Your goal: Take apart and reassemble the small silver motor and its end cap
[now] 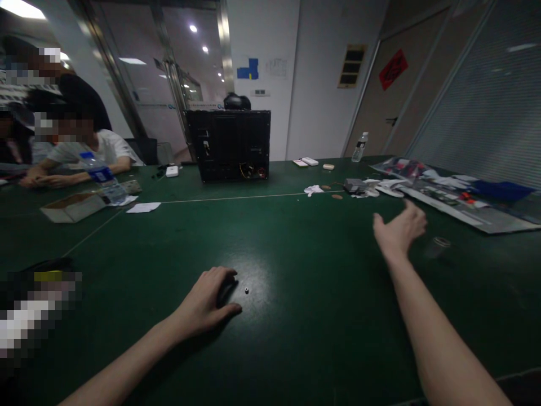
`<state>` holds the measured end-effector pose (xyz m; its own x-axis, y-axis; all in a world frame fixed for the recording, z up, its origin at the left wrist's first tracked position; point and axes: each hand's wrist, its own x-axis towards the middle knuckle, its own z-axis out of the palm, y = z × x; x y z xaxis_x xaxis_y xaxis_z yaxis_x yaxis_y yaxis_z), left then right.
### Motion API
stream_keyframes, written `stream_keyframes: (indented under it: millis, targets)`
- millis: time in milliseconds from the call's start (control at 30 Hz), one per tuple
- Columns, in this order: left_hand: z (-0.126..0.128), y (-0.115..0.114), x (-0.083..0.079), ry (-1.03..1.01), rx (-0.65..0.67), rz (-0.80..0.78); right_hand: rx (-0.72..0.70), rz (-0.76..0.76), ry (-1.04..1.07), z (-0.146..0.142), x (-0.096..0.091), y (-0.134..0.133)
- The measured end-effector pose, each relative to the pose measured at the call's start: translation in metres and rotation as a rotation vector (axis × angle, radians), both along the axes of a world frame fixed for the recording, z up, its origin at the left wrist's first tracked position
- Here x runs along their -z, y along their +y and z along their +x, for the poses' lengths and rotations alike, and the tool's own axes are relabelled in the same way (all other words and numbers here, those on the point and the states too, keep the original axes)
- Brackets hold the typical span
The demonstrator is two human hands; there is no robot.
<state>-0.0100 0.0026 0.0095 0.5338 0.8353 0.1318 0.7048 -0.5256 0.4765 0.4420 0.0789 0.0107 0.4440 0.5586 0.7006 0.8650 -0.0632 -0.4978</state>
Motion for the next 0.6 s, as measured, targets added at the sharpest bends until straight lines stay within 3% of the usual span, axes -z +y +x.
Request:
stream_keyframes:
  millis: [67, 200, 300, 433, 600]
  targets:
    - [0.0, 0.0, 0.0, 0.003, 0.002, -0.007, -0.128, -0.035, -0.049, -0.054, -0.002, 0.005]
    - [0.002, 0.001, 0.001, 0.014, 0.001, 0.014, -0.883, -0.361, -0.261, -0.164, 0.001, -0.016]
    - [0.003, 0.003, 0.002, 0.03, 0.003, 0.028, -1.163, -0.464, -0.309, -0.213, 0.003, -0.044]
    - [0.003, 0.004, 0.005, 0.03, 0.005, 0.041, -1.316, -0.524, -0.363, -0.229, 0.012, -0.058]
    - [0.003, 0.003, 0.004, 0.018, 0.011, 0.033, -1.321, -0.515, -0.344, -0.234, 0.026, -0.054]
